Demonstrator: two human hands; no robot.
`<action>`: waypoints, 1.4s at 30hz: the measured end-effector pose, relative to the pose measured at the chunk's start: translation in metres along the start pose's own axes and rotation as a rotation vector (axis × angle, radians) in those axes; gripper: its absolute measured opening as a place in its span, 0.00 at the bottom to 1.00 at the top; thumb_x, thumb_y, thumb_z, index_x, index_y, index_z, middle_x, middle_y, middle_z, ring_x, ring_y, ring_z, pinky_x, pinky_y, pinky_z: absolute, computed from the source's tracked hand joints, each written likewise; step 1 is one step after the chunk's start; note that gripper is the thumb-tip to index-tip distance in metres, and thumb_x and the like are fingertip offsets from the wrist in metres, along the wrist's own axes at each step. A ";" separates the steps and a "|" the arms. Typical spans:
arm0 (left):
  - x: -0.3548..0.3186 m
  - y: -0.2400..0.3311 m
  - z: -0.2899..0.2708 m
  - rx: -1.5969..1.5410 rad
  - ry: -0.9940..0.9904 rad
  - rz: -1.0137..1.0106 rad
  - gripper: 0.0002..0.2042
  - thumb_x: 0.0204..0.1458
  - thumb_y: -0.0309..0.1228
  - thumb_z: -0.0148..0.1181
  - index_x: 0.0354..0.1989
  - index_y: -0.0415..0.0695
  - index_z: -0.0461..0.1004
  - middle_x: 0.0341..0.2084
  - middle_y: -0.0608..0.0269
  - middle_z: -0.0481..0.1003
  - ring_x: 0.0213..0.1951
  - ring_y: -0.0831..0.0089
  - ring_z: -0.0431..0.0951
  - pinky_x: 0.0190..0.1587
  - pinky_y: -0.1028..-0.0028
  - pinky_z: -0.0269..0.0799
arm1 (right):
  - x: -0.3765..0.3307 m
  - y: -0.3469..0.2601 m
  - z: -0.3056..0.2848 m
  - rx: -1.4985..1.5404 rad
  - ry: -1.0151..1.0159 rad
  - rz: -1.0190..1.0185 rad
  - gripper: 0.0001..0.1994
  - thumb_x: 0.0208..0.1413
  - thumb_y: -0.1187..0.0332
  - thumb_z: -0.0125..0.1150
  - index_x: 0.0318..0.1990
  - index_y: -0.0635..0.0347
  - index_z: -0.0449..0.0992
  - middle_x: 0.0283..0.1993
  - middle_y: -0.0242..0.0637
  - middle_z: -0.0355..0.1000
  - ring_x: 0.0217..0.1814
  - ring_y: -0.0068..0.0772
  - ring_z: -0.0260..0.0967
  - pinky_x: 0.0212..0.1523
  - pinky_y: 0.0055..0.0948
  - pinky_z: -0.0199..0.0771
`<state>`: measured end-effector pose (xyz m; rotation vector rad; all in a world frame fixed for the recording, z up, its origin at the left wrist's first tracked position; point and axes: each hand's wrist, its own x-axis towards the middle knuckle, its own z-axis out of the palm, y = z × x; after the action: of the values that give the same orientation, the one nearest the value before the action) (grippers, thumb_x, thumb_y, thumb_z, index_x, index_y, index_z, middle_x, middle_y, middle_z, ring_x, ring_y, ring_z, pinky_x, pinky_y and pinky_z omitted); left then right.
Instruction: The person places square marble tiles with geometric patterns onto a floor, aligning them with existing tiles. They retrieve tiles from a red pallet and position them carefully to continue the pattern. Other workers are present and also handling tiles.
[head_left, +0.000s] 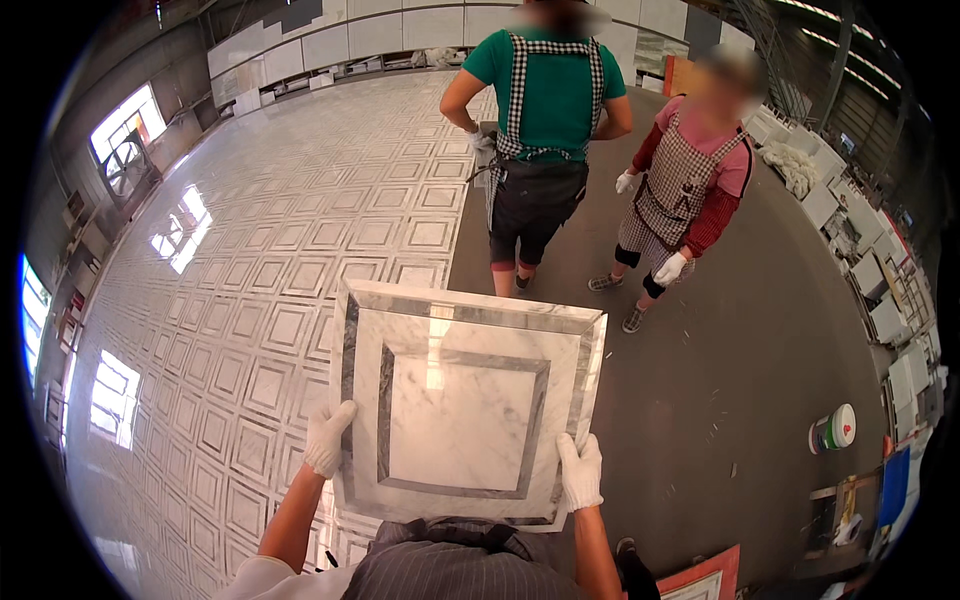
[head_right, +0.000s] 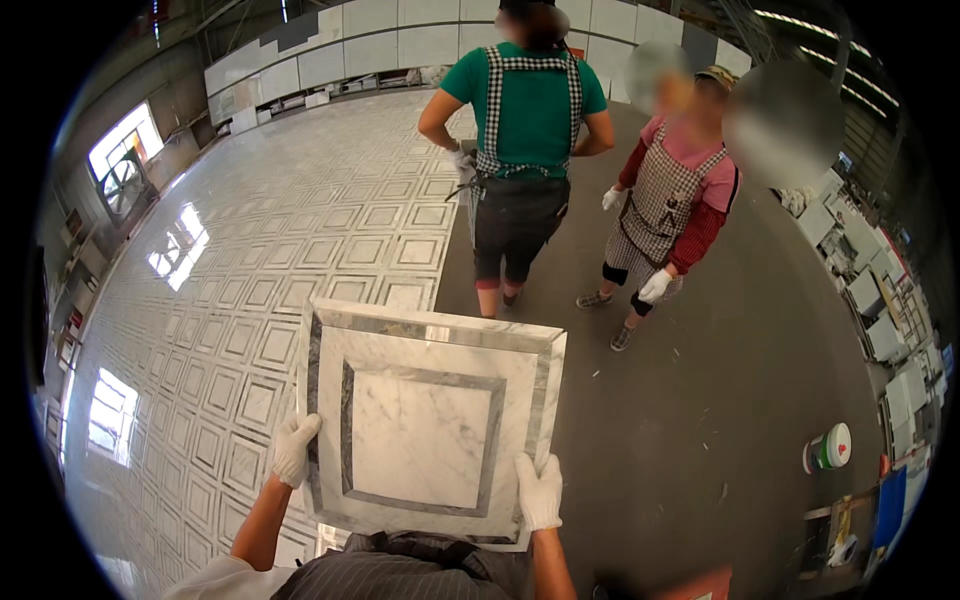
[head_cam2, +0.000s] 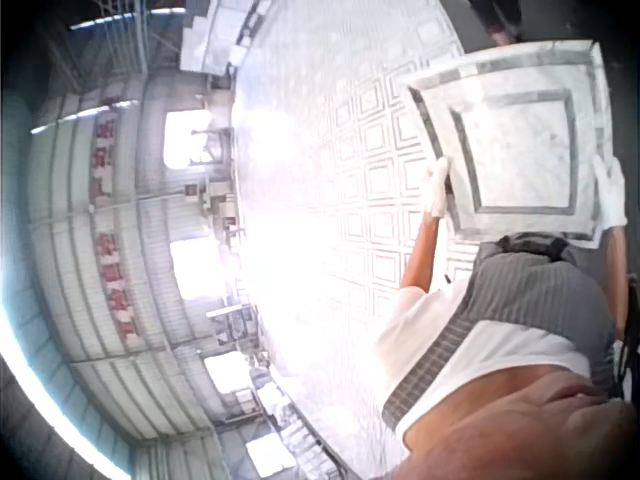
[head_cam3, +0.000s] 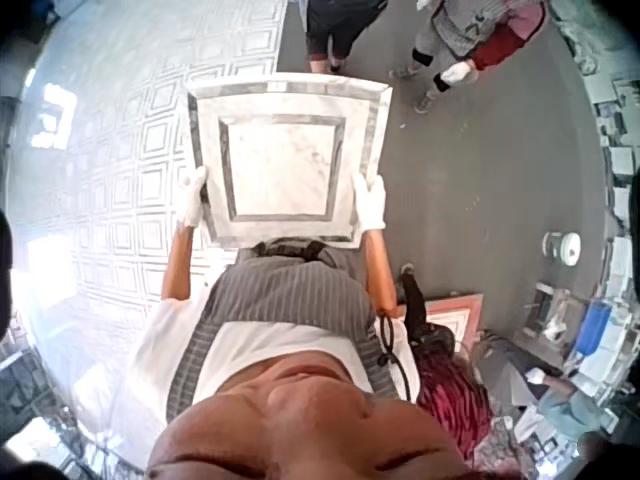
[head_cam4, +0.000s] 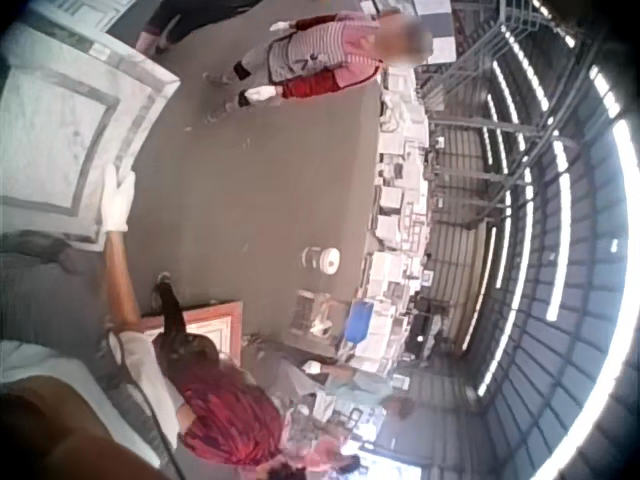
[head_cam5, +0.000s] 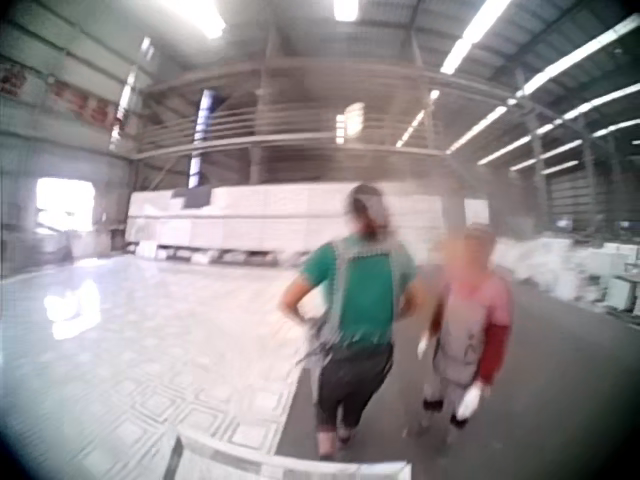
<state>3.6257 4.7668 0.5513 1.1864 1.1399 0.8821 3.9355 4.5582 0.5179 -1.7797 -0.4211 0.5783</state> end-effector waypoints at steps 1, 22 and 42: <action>0.026 -0.002 0.007 0.024 -0.023 -0.004 0.10 0.53 0.33 0.59 0.39 0.40 0.76 0.31 0.71 0.75 0.30 0.83 0.71 0.34 0.77 0.67 | 0.018 -0.014 0.002 0.008 0.020 0.023 0.12 0.54 0.64 0.61 0.36 0.66 0.72 0.32 0.37 0.74 0.35 0.26 0.67 0.40 0.28 0.68; 0.313 0.091 0.204 -0.085 0.102 -0.055 0.15 0.55 0.31 0.55 0.48 0.36 0.72 0.39 0.65 0.76 0.38 0.79 0.75 0.42 0.76 0.70 | 0.446 -0.100 0.086 -0.131 -0.189 -0.079 0.18 0.52 0.57 0.62 0.31 0.66 0.70 0.26 0.41 0.70 0.30 0.29 0.65 0.35 0.33 0.67; 0.714 0.176 0.340 -0.097 0.059 -0.058 0.15 0.54 0.34 0.57 0.47 0.37 0.72 0.36 0.66 0.76 0.36 0.79 0.74 0.40 0.75 0.70 | 0.804 -0.212 0.220 -0.101 -0.100 -0.086 0.16 0.53 0.60 0.61 0.35 0.66 0.71 0.30 0.40 0.71 0.33 0.31 0.66 0.39 0.32 0.67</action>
<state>4.1291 5.4014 0.5828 1.0494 1.1604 0.9231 4.4644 5.2365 0.5379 -1.8243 -0.6017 0.5958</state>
